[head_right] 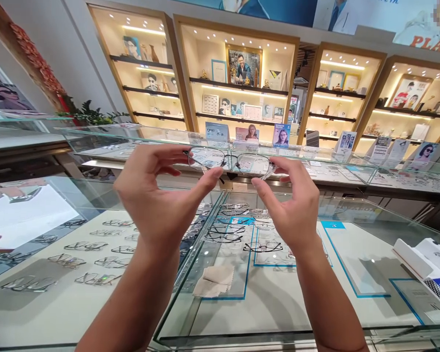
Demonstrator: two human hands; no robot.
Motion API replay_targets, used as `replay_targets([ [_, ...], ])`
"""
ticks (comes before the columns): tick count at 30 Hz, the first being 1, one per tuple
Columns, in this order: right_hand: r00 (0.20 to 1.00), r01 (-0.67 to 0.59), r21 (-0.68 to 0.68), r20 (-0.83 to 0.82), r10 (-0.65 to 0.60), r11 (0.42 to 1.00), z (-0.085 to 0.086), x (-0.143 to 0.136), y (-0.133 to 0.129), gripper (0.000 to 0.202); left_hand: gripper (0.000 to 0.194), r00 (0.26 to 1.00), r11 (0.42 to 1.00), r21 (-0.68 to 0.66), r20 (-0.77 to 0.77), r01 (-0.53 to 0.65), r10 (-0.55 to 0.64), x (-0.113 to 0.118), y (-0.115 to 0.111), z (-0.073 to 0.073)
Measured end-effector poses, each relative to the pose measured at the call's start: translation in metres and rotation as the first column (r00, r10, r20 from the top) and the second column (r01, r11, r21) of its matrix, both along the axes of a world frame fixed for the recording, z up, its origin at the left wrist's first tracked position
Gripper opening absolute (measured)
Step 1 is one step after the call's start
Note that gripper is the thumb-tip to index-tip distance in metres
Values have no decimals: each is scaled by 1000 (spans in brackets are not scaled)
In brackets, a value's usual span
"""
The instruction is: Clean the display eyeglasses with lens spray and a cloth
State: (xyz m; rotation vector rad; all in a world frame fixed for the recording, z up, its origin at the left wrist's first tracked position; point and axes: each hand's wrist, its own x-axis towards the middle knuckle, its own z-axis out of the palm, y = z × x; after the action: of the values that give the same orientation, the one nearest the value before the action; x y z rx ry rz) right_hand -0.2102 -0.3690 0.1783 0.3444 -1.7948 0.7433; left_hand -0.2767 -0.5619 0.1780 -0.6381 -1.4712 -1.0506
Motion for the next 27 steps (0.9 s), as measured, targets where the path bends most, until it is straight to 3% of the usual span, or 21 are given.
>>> replay_targets([
  [16, 998, -40, -112, 47, 46, 993, 2, 1, 6, 29, 34, 994, 995, -30, 68, 92, -90, 0, -1, 0],
  [27, 988, -69, -185, 125, 93, 980, 5, 3, 6, 32, 34, 989, 991, -22, -59, 132, -133, -6, -3, 0],
])
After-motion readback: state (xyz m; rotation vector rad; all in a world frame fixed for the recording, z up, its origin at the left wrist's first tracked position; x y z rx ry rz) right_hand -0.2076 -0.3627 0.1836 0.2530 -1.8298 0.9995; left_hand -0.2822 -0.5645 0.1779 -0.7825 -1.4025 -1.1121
